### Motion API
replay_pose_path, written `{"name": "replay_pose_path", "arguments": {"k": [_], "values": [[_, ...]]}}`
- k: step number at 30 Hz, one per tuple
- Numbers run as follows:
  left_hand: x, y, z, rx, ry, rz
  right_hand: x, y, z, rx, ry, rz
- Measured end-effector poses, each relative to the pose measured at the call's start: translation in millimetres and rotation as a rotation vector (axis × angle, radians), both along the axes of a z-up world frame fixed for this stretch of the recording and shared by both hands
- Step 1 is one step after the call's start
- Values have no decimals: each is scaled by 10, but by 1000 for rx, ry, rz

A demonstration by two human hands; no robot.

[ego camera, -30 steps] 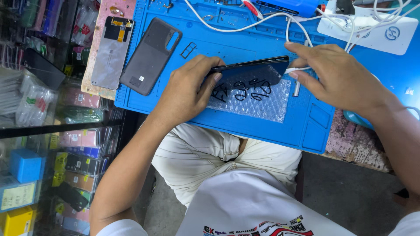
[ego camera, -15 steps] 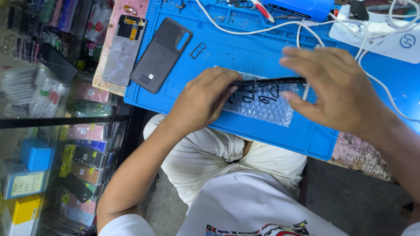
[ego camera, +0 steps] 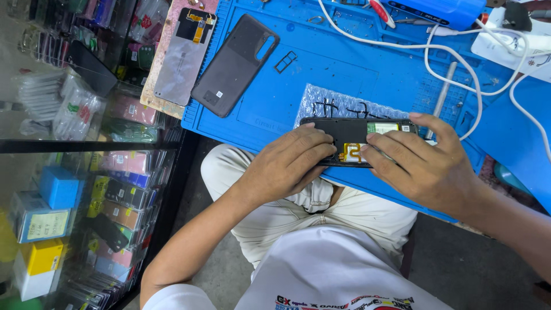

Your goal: The person uses an electric screwdriver to remove screws from a white mobile phone, removes the back cover, and then disassembles internal components of a black mobile phone on a repair mat.

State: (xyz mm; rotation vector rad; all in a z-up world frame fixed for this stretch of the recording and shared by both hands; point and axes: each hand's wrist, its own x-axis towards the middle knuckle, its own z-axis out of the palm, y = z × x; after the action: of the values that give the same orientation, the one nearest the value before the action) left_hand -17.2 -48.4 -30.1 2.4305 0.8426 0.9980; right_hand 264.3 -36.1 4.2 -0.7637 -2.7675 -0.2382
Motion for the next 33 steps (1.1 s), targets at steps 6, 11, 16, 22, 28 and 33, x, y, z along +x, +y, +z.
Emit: {"name": "replay_pose_path", "arguments": {"k": [6, 11, 16, 22, 28, 33], "values": [[-19, 14, -26, 130, 47, 8, 18, 11, -26, -3, 22, 1], [7, 58, 5, 295, 163, 45, 32, 33, -10, 24, 30, -13], [16, 227, 102, 210, 106, 42, 20, 194, 10, -2, 80, 8], [95, 382, 197, 8, -16, 127, -38, 439, 99, -158, 176, -8], [115, 458, 215, -45, -42, 142, -72, 478, 167, -249, 183, -51], [127, 517, 245, -133, -43, 144, -49, 577, 176, -307, 208, -69]]}}
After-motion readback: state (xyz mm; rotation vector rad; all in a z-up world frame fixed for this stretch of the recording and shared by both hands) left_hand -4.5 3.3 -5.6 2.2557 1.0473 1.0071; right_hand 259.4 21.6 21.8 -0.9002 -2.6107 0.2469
